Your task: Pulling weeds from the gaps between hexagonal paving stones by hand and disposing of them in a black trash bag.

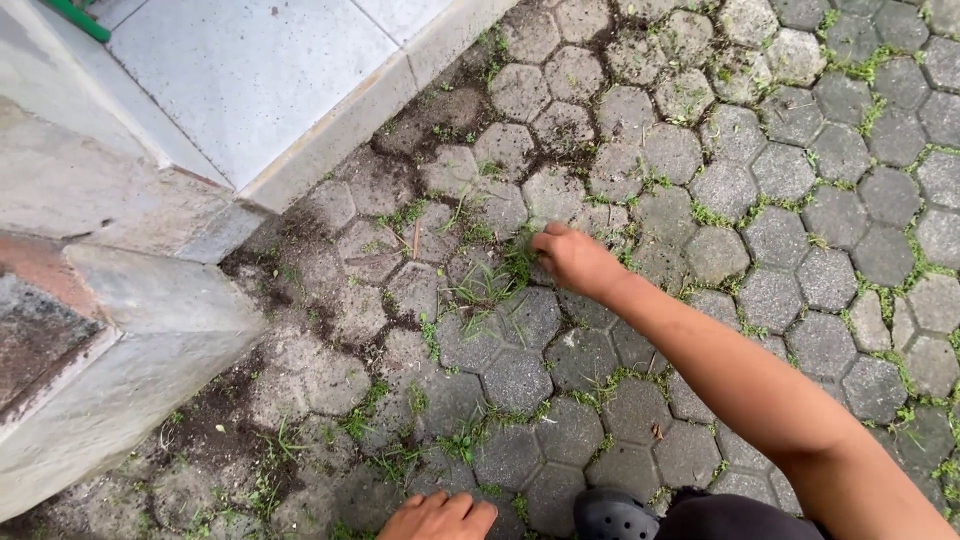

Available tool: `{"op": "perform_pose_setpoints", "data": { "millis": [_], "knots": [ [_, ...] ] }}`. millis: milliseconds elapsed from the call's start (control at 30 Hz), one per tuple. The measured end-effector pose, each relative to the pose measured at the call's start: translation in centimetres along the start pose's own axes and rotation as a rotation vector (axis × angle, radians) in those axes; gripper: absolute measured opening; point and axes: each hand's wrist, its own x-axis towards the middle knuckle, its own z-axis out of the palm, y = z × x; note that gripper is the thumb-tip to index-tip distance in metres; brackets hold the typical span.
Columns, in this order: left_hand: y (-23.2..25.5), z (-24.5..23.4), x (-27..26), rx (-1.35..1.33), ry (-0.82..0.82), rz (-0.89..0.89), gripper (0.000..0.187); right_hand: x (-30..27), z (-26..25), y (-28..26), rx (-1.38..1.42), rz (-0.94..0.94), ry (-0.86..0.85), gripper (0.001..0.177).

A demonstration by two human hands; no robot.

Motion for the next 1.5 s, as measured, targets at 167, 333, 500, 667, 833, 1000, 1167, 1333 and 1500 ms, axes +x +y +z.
{"op": "perform_pose_setpoints", "data": {
  "millis": [167, 333, 500, 667, 833, 1000, 1167, 1333, 1500],
  "knots": [
    [0.6, -1.4, -1.6, -0.018, -0.012, 0.015, 0.055, -0.3, -2.1, -1.0, -0.482, 0.194, -0.079, 0.064],
    [2.2, -3.3, -3.0, -0.026, -0.012, 0.036, 0.061, 3.3, -0.5, -3.5, -0.229, -0.086, 0.038, 0.069],
    [1.3, -1.4, -1.7, -0.009, 0.094, 0.106, 0.058, 7.8, 2.7, -3.7, -0.249, -0.074, -0.054, 0.064],
    [1.1, -3.1, -3.2, -0.064, 0.066, 0.094, 0.061, 9.2, 4.3, -4.1, -0.254, -0.232, 0.087, 0.021],
    [0.9, -5.8, -5.0, -0.113, 0.000, 0.038, 0.058, 9.0, 0.5, -6.7, -0.190, -0.081, -0.025, 0.015],
    [0.4, -7.0, -6.0, -0.148, 0.004, 0.005, 0.051, 12.5, -3.3, -1.4, -0.283, -0.129, 0.197, 0.027],
    [-0.4, -6.8, -5.3, -0.085, 0.099, 0.021, 0.047, 11.6, -6.4, -8.1, -0.040, -0.005, -0.300, 0.021],
    [0.2, -8.4, -6.4, -0.113, 0.074, 0.002, 0.058, 12.9, -1.2, -7.8, -0.220, -0.161, -0.308, 0.037],
    [0.3, -8.1, -7.3, -0.133, 0.081, 0.019, 0.057, 12.6, -0.5, -8.1, -0.461, -0.177, -0.285, 0.027]
  ]
}}
